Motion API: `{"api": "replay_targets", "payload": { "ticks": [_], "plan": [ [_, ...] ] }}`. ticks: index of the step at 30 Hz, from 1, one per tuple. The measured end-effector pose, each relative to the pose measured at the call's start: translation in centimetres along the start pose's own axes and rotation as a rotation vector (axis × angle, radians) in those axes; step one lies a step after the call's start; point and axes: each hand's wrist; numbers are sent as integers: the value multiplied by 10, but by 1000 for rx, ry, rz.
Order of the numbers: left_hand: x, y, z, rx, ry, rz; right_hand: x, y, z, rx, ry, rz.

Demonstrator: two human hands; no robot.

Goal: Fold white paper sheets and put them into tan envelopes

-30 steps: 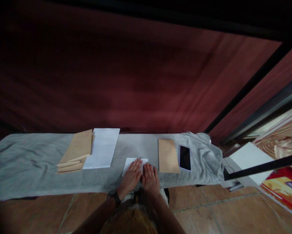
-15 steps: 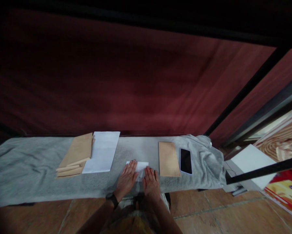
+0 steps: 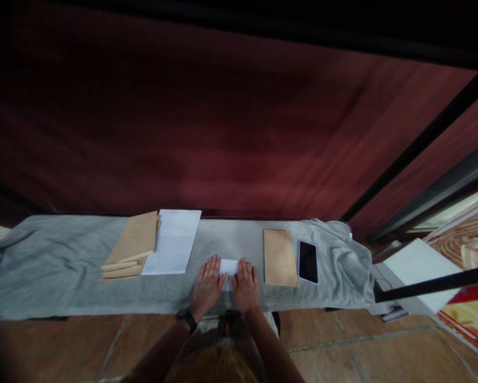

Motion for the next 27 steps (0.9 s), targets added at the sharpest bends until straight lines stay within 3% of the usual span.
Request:
{"api": "replay_targets", "payload": {
  "ticks": [13,18,20,24,27],
  "plan": [
    [-12,8,1,47,-2,-137,10,7,3,100,55,34],
    [-6,6,-7,55,39,-140,-4,25,2,162,16,-94],
    [3,7,-12,38,88,-61,-10,36,3,164,-1,-146],
    [33,17,-18,-106,208,286,-14,54,6,151,-23,-186],
    [46,24,-19,-150,218,367,-12,57,5,122,-27,-193]
  ]
}}
Point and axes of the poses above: each hand's wrist, its own y-axis away from the middle knuckle, its own z-axis out of the palm, x = y × z, and after that the axes turned 7 degrees about -z, right-handed
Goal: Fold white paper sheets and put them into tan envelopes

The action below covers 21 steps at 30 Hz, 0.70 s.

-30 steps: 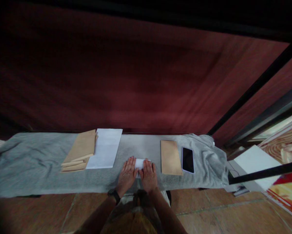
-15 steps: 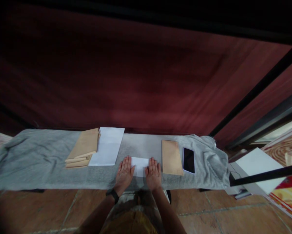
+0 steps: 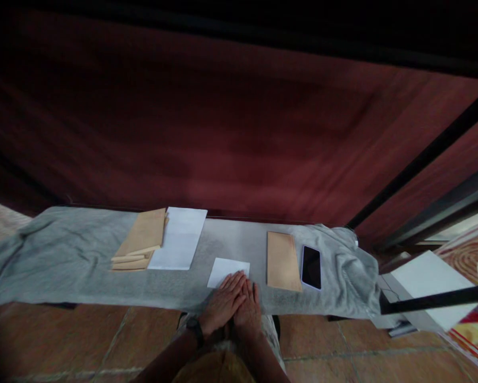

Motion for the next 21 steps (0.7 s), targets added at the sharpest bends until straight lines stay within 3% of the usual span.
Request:
{"api": "replay_targets", "payload": {
  "ticks": [3,11,15,21],
  "plan": [
    [-3,4,-1,33,-33,-61,3,1,-5,-29,-8,9],
    [-43,26,-8,105,-155,-229,25,4,-8,14,-26,22],
    [-44,29,-9,86,-157,-247,43,-27,-6,-5,-42,71],
    [-39,28,-15,68,-118,-259,52,-76,-8,-157,10,100]
  ]
}}
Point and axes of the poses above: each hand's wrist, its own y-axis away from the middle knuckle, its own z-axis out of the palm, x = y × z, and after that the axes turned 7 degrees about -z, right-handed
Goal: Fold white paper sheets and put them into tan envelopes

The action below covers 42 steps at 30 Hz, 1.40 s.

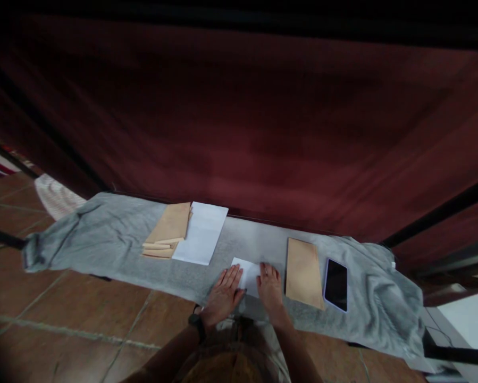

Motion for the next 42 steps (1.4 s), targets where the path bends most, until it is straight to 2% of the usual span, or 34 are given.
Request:
{"api": "replay_targets", "payload": {
  "ticks": [4,10,17,21,24,26,28,31,35,38,42],
  "plan": [
    [0,1,-3,-1,21,-12,3,-14,-6,-50,27,20],
    [0,2,0,27,26,-17,11,-34,-15,-200,-41,67],
    [1,2,-1,65,61,-27,14,-50,-22,-222,-105,99],
    [-1,3,-3,113,143,-101,17,-56,-37,-166,-194,64],
    [-4,5,-4,198,250,-252,21,-55,-50,-72,-262,27],
    [-6,5,-4,262,335,-363,22,-46,-52,32,-323,-32],
    [-5,5,-6,299,384,-403,20,-29,-45,118,-362,-108],
    [3,4,-7,243,344,-263,13,5,-25,87,-298,-193],
    [24,-2,-2,93,201,-24,5,39,-8,67,-286,-197],
    [36,-13,9,51,129,21,3,46,-11,76,-305,-165],
    [41,-31,28,47,94,27,2,42,-18,95,-364,-118]
  ]
}}
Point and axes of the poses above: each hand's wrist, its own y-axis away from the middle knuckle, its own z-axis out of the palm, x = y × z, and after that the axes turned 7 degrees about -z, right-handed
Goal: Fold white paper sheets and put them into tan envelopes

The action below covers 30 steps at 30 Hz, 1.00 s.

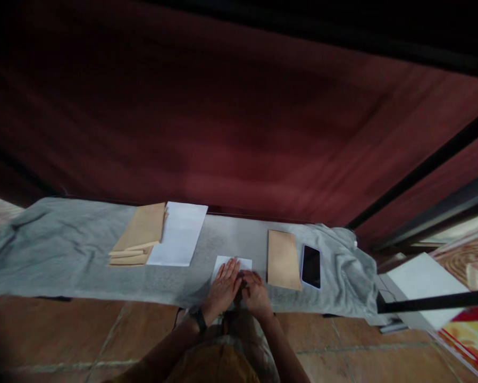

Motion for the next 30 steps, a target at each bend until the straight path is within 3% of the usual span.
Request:
{"api": "replay_targets", "payload": {
  "ticks": [6,12,22,26,30],
  "plan": [
    [-5,-11,15,-35,-46,-6,-3,-8,17,9,223,69],
    [-21,-5,4,-3,-93,-69,-9,-7,33,-4,388,154],
    [-39,2,-8,70,-76,-241,-13,-9,33,14,403,173],
    [-40,-6,-15,29,138,-350,-14,-11,31,-52,388,209],
    [-40,-23,-27,-39,523,-675,-17,-14,28,-148,368,259]
  ]
}}
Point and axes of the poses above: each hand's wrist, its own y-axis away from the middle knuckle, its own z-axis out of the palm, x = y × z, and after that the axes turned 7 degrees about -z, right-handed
